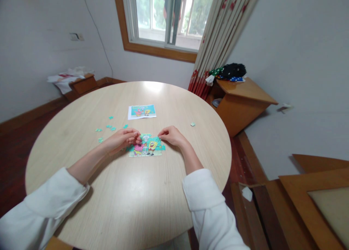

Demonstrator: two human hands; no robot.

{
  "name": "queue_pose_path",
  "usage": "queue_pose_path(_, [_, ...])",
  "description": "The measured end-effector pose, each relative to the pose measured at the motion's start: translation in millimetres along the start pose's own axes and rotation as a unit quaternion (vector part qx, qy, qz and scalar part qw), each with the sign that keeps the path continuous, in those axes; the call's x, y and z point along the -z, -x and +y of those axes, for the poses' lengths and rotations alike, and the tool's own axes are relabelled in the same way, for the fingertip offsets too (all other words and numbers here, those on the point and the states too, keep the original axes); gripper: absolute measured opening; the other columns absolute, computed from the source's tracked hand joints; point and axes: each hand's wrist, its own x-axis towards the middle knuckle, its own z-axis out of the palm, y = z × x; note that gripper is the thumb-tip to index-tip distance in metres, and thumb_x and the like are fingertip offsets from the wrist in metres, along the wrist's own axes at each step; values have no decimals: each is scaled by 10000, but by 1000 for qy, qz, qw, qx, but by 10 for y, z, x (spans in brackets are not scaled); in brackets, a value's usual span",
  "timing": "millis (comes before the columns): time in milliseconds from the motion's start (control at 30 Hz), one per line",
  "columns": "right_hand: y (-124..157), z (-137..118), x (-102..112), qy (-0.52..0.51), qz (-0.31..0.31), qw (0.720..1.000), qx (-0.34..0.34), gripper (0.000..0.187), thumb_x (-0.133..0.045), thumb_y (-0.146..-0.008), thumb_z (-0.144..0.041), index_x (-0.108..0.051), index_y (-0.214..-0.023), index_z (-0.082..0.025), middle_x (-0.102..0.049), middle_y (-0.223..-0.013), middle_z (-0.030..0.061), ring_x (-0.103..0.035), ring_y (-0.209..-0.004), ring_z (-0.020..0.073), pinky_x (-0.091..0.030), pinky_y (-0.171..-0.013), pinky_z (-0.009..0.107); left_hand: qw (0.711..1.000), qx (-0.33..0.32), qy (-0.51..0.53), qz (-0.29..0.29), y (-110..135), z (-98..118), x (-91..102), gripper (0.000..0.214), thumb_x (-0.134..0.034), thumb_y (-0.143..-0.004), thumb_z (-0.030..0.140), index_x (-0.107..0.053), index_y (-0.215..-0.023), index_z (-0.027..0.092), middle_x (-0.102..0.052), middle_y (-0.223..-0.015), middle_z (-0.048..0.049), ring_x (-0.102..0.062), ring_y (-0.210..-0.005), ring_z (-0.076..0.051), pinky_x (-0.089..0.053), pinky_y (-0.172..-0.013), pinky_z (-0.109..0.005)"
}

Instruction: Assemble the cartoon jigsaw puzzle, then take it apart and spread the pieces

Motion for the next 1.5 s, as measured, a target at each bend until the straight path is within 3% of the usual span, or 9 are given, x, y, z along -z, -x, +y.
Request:
queue_pose_path(1200, [-33, 28, 0, 104, 17, 994, 16, 56, -647, -634, -150, -698, -646, -130, -661, -618, 46, -541, -573, 129, -398, -562, 259, 1000, 9, 4, -1, -7, -3, -19, 106, -638, -770, 198, -594, -741, 106, -646, -685, -63, -625, -645, -132, -488, -703, -287])
queue_pose_path(1500, [-33, 6, -12, 149, 23, 989, -2, 74, -635, -651, -150, -687, -686, -113, -620, -591, 12, -503, -541, 90, -365, -516, 210, 1000, 8, -3, -1, -21, -8, -14, 98, -631, -771, 194, -599, -743, 106, -649, -690, -66, -622, -646, -131, -484, -693, -282])
